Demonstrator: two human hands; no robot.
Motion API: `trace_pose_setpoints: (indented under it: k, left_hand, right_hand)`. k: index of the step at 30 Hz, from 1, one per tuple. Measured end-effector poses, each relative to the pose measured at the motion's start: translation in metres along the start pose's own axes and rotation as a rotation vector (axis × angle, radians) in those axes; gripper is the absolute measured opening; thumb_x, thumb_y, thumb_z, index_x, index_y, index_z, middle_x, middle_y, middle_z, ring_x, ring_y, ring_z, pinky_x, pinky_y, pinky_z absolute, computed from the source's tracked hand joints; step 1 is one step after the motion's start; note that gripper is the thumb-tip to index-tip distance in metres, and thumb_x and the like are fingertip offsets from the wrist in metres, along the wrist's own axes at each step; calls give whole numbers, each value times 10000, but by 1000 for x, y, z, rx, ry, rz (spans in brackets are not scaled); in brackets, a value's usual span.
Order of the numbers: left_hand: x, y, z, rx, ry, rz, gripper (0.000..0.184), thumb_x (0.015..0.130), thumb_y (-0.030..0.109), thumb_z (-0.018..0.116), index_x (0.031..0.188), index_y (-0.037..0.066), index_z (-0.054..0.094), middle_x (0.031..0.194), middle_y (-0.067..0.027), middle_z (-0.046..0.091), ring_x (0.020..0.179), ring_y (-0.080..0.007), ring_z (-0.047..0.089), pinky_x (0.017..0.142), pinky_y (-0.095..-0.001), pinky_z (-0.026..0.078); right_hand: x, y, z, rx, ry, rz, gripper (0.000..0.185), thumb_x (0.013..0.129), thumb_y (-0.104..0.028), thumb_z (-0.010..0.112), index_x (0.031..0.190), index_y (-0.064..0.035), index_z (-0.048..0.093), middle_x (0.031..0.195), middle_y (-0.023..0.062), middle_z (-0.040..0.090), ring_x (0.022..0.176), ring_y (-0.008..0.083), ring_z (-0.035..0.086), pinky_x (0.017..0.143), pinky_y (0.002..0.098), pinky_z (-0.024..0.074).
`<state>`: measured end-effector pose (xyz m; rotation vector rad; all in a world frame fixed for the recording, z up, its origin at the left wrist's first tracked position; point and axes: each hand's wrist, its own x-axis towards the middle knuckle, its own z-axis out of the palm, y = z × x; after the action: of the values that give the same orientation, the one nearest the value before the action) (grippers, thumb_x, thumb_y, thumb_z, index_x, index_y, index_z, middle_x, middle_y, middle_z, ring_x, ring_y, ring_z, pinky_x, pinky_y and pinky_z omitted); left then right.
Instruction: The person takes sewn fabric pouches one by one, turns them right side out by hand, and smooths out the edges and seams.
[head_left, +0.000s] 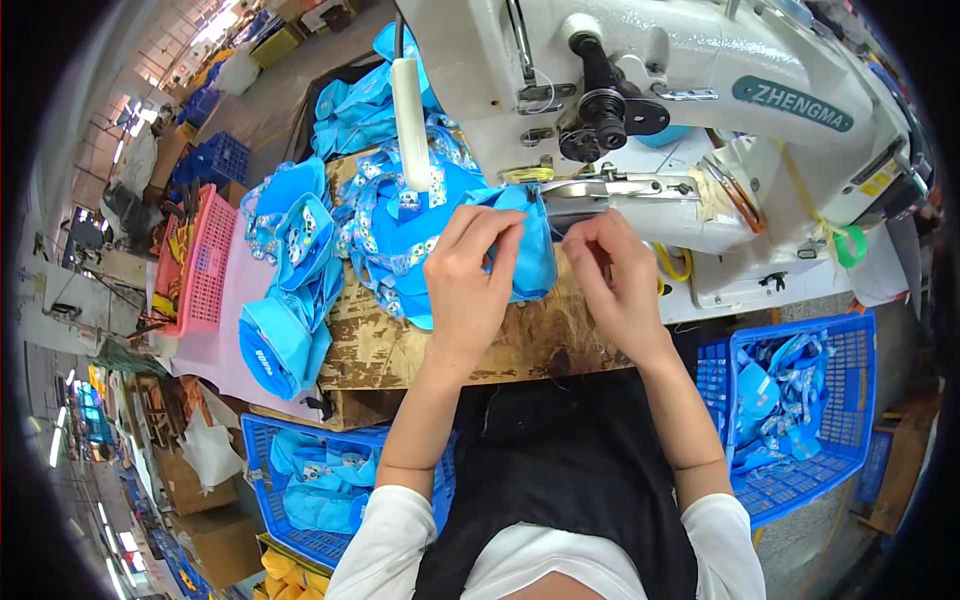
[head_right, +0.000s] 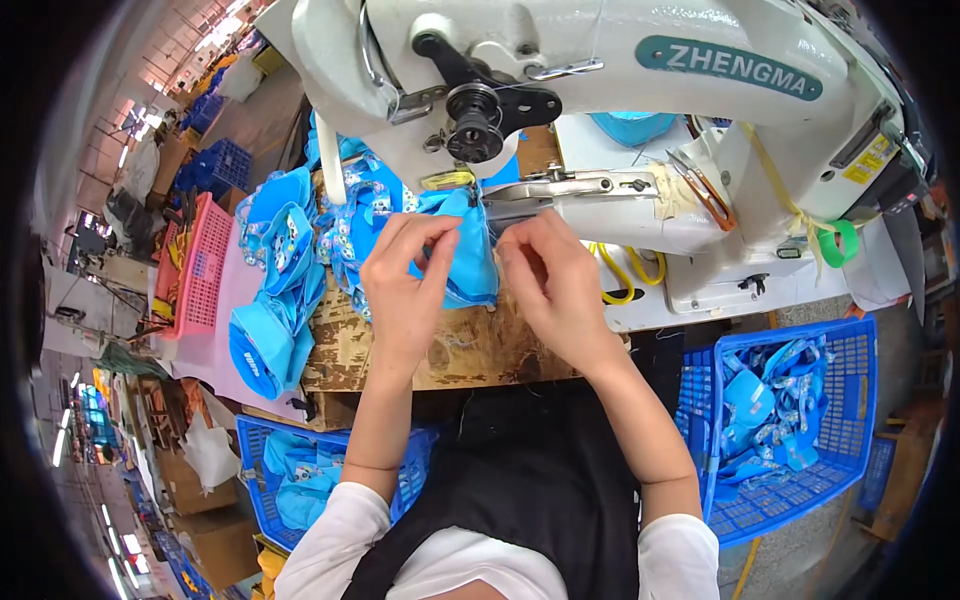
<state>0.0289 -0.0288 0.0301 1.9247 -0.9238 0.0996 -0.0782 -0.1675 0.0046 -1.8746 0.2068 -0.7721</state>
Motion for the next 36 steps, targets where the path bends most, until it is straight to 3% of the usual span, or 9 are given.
trace_pose_setpoints:
  k: [6, 10, 13, 15, 18, 20, 26, 30, 36]
  left_hand:
    - [-2, -7, 11, 97, 264, 157, 268, 843, 18, 712, 1107, 64, 705, 1161, -94, 570, 912, -230, 569, 808, -333, 477]
    - [-5, -18, 18, 204, 267, 98, 332, 840, 49, 728, 1168, 51, 680, 1237, -129, 523, 950, -262, 565, 902, -368, 451]
    - [-6, -18, 16, 195, 251, 99, 331, 835, 62, 734, 1159, 47, 671, 1201, -116, 541, 952, -266, 565, 923, -380, 438]
    - [-7, -19, 15, 185, 248, 92, 331, 830, 74, 740, 1150, 44, 662, 1166, -103, 559, 954, -269, 565, 945, -391, 424]
    - [-9, -17, 15, 237, 262, 195, 298, 826, 70, 740, 1113, 45, 663, 1135, -96, 572, 970, -264, 564, 926, -383, 434]
    - [-16, -11, 15, 286, 279, 287, 265, 821, 66, 740, 1075, 47, 664, 1104, -89, 584, 985, -260, 564, 908, -374, 444]
    - [-15, 15, 32, 474, 167, 197, 161, 822, 28, 721, 973, 28, 668, 974, -76, 626, 880, -212, 581, 791, -323, 478]
    - [-11, 12, 16, -28, 13, -219, 122, 824, 3, 705, 940, -2, 668, 867, -75, 640, 737, -167, 575, 661, -280, 475]
    - [-2, -5, 9, -334, -51, -280, 133, 832, 4, 694, 960, -21, 669, 769, -58, 636, 628, -143, 552, 597, -260, 464]
  right_hand:
    - [7, 2, 8, 54, 121, -151, 41, 935, -37, 613, 972, -20, 616, 861, 37, 582, 666, 121, 488, 593, 240, 412]
    - [17, 7, 22, 558, 55, 98, 31, 950, -50, 599, 970, -26, 602, 823, 23, 594, 650, 97, 482, 593, 218, 406]
    - [6, 4, 10, 623, -27, 159, 99, 994, -120, 572, 949, -37, 602, 842, 32, 619, 645, 88, 497, 570, 201, 412]
    - [-21, -3, -3, 669, -272, 262, 86, 990, -123, 581, 951, -47, 597, 806, 30, 622, 587, 82, 490, 532, 200, 403]
    - [-58, -10, -10, 520, -399, 192, 63, 987, -107, 581, 956, -54, 593, 776, 30, 616, 544, 76, 481, 500, 201, 396]
    - [-67, 5, -7, 477, -34, 481, 67, 951, -70, 592, 999, -40, 628, 780, 12, 610, 618, 72, 498, 560, 208, 395]
    - [-42, 40, 33, 378, 102, 225, 191, 952, -74, 616, 1120, 12, 637, 887, 64, 640, 709, 112, 533, 643, 211, 420]
    - [-47, 23, 5, 432, 44, 31, 205, 955, -80, 614, 1143, 3, 619, 901, 69, 620, 733, 113, 521, 693, 207, 424]
    - [-22, 21, -13, 440, 192, -211, 165, 957, -105, 614, 1095, -14, 611, 838, 55, 595, 729, 124, 520, 720, 213, 416]
